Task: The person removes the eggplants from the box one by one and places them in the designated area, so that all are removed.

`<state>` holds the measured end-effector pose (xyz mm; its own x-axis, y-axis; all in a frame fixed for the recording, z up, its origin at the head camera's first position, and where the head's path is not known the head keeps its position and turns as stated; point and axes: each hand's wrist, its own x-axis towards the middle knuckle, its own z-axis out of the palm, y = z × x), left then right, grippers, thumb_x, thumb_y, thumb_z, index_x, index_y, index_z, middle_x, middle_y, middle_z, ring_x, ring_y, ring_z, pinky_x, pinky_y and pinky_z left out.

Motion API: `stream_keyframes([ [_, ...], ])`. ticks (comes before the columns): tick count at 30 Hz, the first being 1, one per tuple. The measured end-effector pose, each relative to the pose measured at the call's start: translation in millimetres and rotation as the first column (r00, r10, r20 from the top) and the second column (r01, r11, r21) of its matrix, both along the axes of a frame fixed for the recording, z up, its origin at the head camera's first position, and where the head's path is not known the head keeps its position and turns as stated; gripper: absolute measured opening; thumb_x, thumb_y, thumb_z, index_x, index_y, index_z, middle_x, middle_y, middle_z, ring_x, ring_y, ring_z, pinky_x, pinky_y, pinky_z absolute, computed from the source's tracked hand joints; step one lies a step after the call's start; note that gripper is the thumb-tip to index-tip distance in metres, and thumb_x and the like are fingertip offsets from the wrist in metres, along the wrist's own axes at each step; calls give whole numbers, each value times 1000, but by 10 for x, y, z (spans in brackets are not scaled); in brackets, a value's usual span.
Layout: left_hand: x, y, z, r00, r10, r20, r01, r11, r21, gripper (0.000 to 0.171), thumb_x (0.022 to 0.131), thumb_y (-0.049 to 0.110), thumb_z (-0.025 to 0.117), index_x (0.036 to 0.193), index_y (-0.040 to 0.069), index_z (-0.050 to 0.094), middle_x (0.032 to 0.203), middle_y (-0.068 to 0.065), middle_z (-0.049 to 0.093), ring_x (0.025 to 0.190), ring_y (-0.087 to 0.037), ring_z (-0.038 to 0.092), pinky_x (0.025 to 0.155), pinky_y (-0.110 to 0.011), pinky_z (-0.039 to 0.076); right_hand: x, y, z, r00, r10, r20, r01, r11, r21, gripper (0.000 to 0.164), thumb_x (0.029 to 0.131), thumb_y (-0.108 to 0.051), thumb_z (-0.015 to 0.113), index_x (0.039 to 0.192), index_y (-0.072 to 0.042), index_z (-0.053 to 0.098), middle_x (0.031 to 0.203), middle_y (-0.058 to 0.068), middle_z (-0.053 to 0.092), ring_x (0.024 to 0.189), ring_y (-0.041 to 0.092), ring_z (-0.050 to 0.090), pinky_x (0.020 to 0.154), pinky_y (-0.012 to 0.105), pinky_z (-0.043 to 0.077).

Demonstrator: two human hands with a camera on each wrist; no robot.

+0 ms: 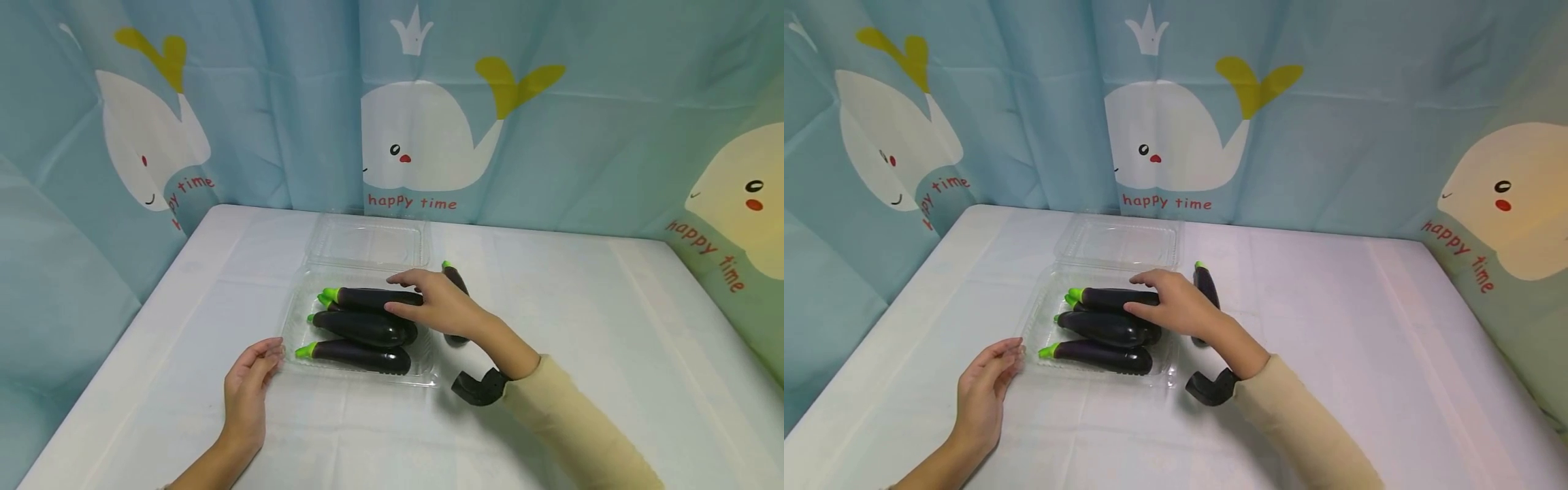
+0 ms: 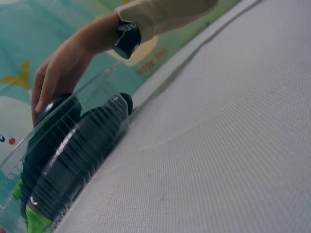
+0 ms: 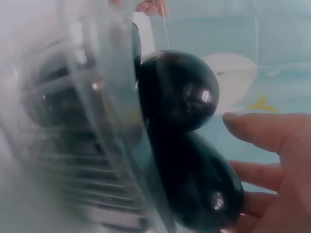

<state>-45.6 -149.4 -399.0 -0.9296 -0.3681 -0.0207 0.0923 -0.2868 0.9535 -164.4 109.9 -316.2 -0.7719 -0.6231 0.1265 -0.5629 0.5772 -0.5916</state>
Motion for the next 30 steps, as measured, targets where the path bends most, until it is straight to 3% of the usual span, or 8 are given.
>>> stream_keyframes([
  [10, 11, 1, -11, 1000, -1, 6, 1, 1000, -5, 19, 91, -3, 44, 97, -1, 62, 98, -5, 61, 91, -12, 56, 79, -19, 45, -75, -76, -95, 997, 72, 16, -73, 996, 42, 42, 88, -25, 62, 120, 1, 57, 118, 9, 59, 113, 21, 51, 94, 36, 40],
  [20, 5, 1, -5, 1000, -7, -5, 6, 1000, -4, 19, 92, -3, 43, 98, -1, 62, 99, -6, 61, 92, -13, 56, 79, -19, 45, -97, -94, -124, 996, 87, 16, -88, 995, 44, 39, 89, -24, 61, 119, 0, 58, 117, 9, 60, 111, 20, 52, 93, 36, 41],
  [25, -4, 4, 3, 1000, -3, -1, 3, 1000, 2, 19, 91, -3, 43, 98, -2, 61, 98, -6, 61, 92, -13, 56, 79, -19, 45, -96, -75, -77, 998, 64, -11, -64, 998, 19, 39, 89, -23, 61, 120, 2, 58, 117, 11, 60, 112, 21, 52, 93, 37, 41],
  [30, -8, 2, 6, 1000, -7, 1, 7, 1000, 6, 19, 91, -3, 44, 98, -3, 61, 99, -8, 61, 92, -13, 56, 79, -19, 45, -80, -2, 5, 999, -24, -23, 22, 998, -62, 39, 88, -23, 62, 120, 0, 58, 119, 10, 59, 111, 19, 53, 91, 37, 43],
])
